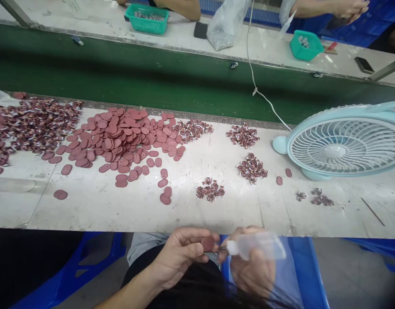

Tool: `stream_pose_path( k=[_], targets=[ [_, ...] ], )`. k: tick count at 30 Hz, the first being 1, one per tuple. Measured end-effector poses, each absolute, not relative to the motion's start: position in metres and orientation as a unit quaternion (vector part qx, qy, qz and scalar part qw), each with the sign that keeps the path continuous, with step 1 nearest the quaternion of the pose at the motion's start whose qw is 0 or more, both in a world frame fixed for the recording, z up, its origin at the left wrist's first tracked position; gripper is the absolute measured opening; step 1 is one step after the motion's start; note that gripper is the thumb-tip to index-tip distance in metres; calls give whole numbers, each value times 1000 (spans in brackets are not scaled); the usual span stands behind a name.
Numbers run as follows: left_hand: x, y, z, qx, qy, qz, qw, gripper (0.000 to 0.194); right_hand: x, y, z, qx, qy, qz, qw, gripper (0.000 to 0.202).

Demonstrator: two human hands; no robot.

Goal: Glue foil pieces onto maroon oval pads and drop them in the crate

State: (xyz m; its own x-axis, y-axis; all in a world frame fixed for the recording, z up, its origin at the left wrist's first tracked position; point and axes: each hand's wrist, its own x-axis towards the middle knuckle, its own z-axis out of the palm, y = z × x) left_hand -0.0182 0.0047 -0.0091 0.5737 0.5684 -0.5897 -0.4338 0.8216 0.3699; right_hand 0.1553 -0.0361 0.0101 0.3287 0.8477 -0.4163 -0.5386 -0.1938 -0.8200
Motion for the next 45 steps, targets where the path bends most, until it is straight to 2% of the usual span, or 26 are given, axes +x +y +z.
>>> stream_pose_path(
  k=[4,6,8,10,12,13,16,18,23,27,31,34,40,45],
  targets=[
    [-21,6,-8,93,369,290,878,27,191,-7,-7,-292,43,659,692,29],
    [-23,7,-7,95,379,289,874,26,209,3,-20,-197,31,683,703,33],
    [-26,9,-6,96,392,286,869,24,219,5,-29,-169,3,676,717,42],
    [-30,10,-5,98,410,289,860,21,221,1,-32,-195,-38,647,736,51],
    [-33,12,-4,100,428,295,848,21,217,-5,-30,-339,-177,582,717,60],
    [-34,13,-4,99,436,299,843,21,213,-7,-27,-432,-264,528,681,60],
    [-36,15,-3,95,446,306,836,23,202,-2,-25,-611,-442,380,535,34],
    [-36,17,-2,101,444,301,838,24,196,10,-27,-626,-489,351,497,25],
    [-36,17,-2,120,447,319,827,24,186,28,-39,-617,-636,296,356,41],
    [-41,14,-7,122,465,329,813,23,186,10,-38,-628,-684,247,278,43],
    [-43,14,-9,117,483,328,804,25,190,0,-33,-673,-640,227,292,33],
    [-42,15,-8,124,480,317,809,23,191,11,-32,-719,-597,231,272,20],
    [-37,14,-7,140,469,320,811,21,183,50,-35,-754,-546,229,284,17],
    [-41,12,-8,136,463,339,808,21,185,63,-25,-720,-518,316,337,13]
  ],
)
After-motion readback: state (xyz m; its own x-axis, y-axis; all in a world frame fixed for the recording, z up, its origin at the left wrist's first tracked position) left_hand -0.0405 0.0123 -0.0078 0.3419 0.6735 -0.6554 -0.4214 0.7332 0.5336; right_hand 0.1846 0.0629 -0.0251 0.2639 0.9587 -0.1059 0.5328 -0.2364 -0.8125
